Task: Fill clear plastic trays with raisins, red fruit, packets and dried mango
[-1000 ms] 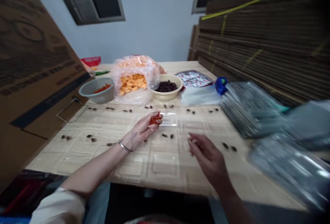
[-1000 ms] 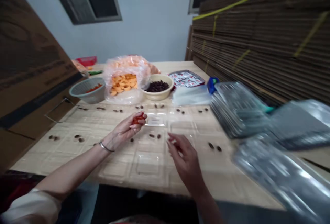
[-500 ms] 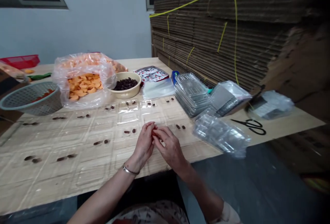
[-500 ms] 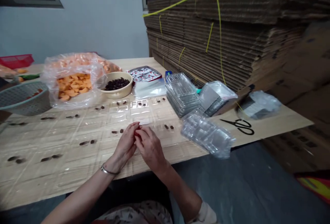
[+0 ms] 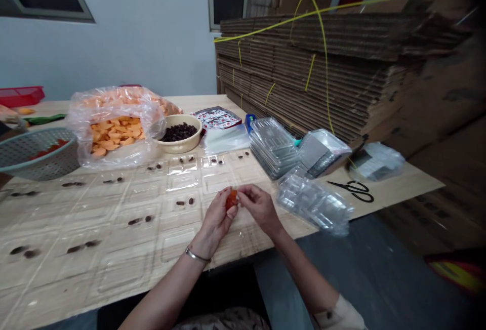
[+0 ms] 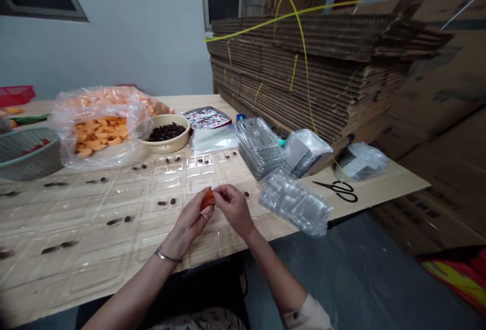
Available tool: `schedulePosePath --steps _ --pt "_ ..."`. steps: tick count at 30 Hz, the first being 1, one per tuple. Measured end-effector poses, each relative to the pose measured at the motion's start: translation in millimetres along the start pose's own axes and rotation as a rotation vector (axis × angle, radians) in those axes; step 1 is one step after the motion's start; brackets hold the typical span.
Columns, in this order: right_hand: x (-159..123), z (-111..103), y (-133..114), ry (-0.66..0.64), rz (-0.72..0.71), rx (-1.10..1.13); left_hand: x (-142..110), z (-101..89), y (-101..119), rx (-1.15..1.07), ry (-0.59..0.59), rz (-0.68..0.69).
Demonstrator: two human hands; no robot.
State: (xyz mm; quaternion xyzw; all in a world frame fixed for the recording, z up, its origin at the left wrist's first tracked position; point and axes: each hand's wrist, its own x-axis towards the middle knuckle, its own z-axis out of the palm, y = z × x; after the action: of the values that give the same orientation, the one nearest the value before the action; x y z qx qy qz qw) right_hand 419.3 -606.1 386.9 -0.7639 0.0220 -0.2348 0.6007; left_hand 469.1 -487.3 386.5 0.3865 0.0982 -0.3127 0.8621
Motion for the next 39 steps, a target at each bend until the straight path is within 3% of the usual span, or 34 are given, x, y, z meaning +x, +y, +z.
schedulePosePath --steps 3,6,10,16,21,27,30,32,34,39 --pt "42 -13 15 0.016 0.104 -0.081 -2 -5.5 9 -0.097 -0.03 -0.065" --pt "100 -22 30 0.019 0.128 -0.501 -11 -11.0 19 -0.147 -0.059 -0.111" --pt "165 -18 51 -0.039 0.166 -0.73 -26 -17.5 31 -0.191 -0.088 -0.13" --pt "202 -3 78 -0.147 0.308 -0.945 -42 -31.3 49 -0.246 -0.072 -0.145" --pt "202 3 80 -0.204 0.371 -1.013 -46 -42.3 56 -0.275 -0.07 -0.131" --pt "182 15 37 -0.288 0.235 -0.936 -40 -44.6 60 -0.287 -0.055 -0.109" --pt "150 27 10 -0.501 0.149 -0.692 -36 -43.9 59 -0.28 -0.062 -0.078" --pt "122 35 -6 -0.726 0.126 -0.357 -33 -43.3 58 -0.27 -0.094 -0.038" --pt "95 39 -17 -0.82 0.116 -0.121 -32 -42.4 56 -0.238 -0.124 0.012" --pt "61 45 -19 -0.685 0.041 -0.087 -27 -41.3 51 -0.106 -0.131 0.072"
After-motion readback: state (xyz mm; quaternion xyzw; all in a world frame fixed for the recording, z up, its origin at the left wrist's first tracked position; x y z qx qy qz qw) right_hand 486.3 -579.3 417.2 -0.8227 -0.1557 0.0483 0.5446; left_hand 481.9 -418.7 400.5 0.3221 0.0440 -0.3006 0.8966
